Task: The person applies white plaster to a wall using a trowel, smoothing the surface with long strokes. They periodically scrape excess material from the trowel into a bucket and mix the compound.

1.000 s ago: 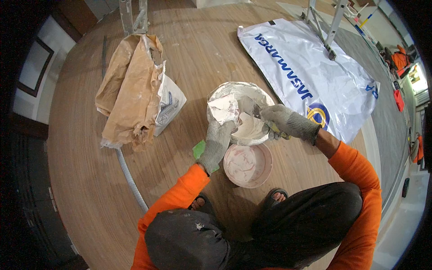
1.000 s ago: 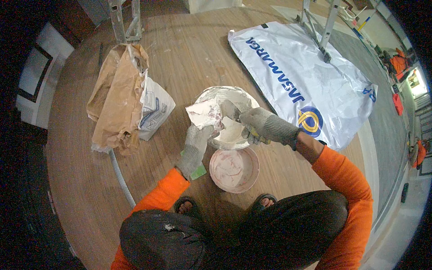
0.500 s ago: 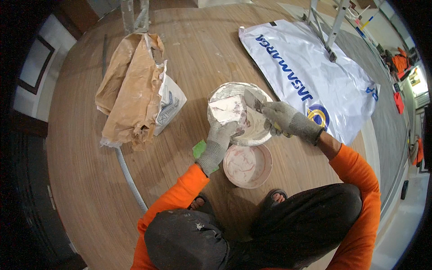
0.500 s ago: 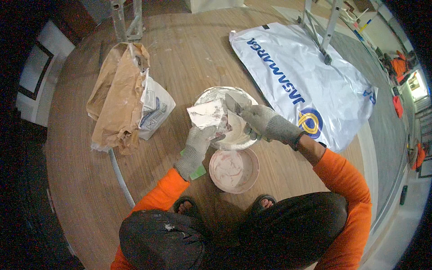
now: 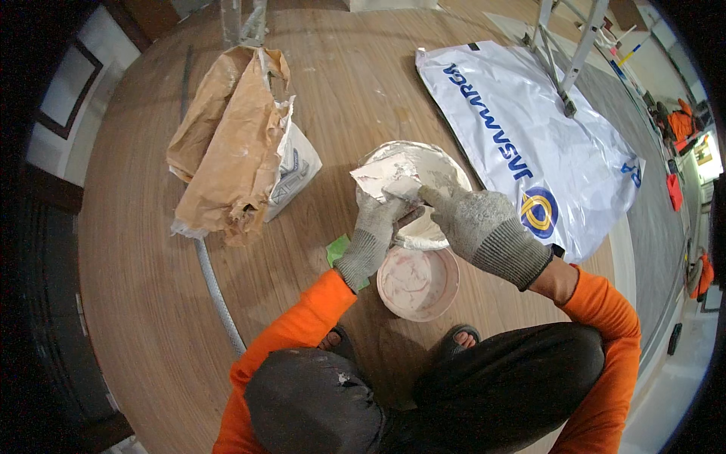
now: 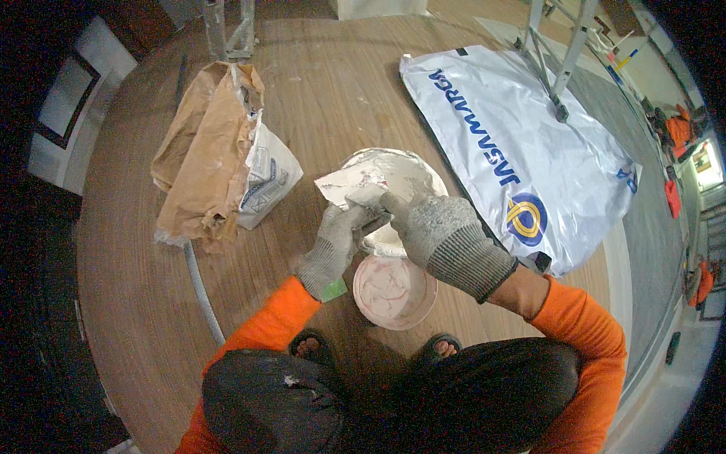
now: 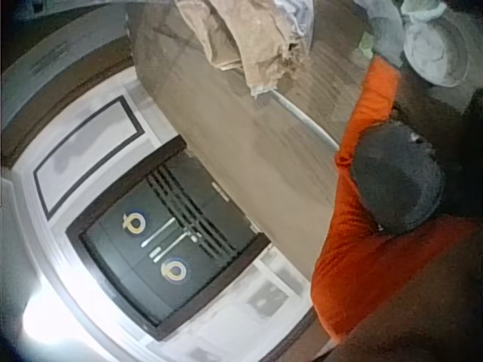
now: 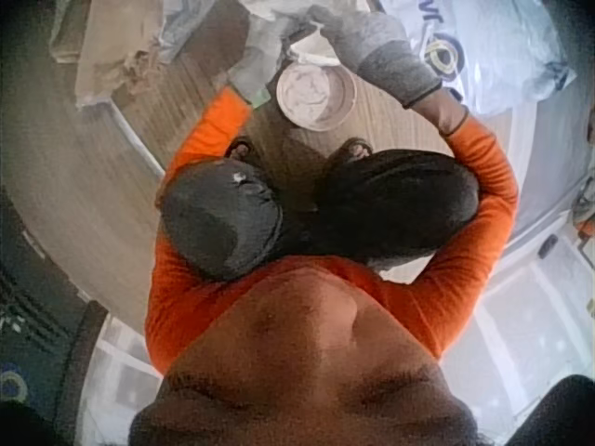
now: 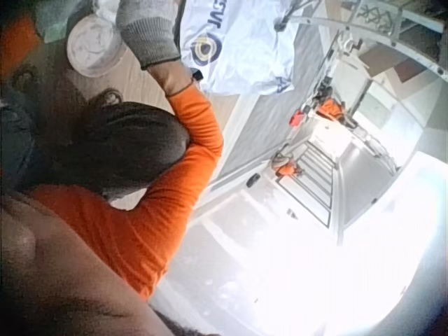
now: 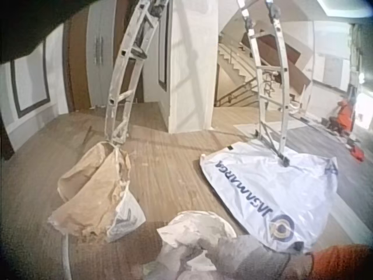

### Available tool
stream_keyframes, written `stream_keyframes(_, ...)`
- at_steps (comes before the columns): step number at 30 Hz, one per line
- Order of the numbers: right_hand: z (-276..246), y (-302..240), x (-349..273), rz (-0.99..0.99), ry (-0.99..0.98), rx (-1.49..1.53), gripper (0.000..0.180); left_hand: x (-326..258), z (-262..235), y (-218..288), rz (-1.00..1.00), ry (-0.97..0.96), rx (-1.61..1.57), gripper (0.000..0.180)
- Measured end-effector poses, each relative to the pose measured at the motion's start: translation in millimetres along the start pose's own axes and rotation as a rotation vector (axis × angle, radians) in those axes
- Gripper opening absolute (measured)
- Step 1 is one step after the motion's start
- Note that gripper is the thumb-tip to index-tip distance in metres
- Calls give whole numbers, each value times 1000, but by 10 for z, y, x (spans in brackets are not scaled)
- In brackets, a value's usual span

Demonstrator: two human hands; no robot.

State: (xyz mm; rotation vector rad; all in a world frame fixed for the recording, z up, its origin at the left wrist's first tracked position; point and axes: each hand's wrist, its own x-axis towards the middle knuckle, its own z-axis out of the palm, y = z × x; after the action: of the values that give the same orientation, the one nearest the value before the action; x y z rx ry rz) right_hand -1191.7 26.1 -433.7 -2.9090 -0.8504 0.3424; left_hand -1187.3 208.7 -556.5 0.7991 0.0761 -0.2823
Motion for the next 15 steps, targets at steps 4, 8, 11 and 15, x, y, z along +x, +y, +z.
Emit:
stream_keyframes(4, -76, -109, 21, -7, -105, -77, 40, 2, -32, -111, -5, 56, 87, 36)
stream_keyframes(8, 20, -78, 23, -37, -54, -64, 41, 28, 4, -116, -20, 101, 140, 36)
stream_keyframes(11, 103, -78, 24, -66, 63, -51, 40, 7, 41, -111, -8, 134, 118, 37)
stream_keyframes(15, -26, -203, 136, 41, -113, -55, 41, -6, -7, -152, -13, 152, 81, 30)
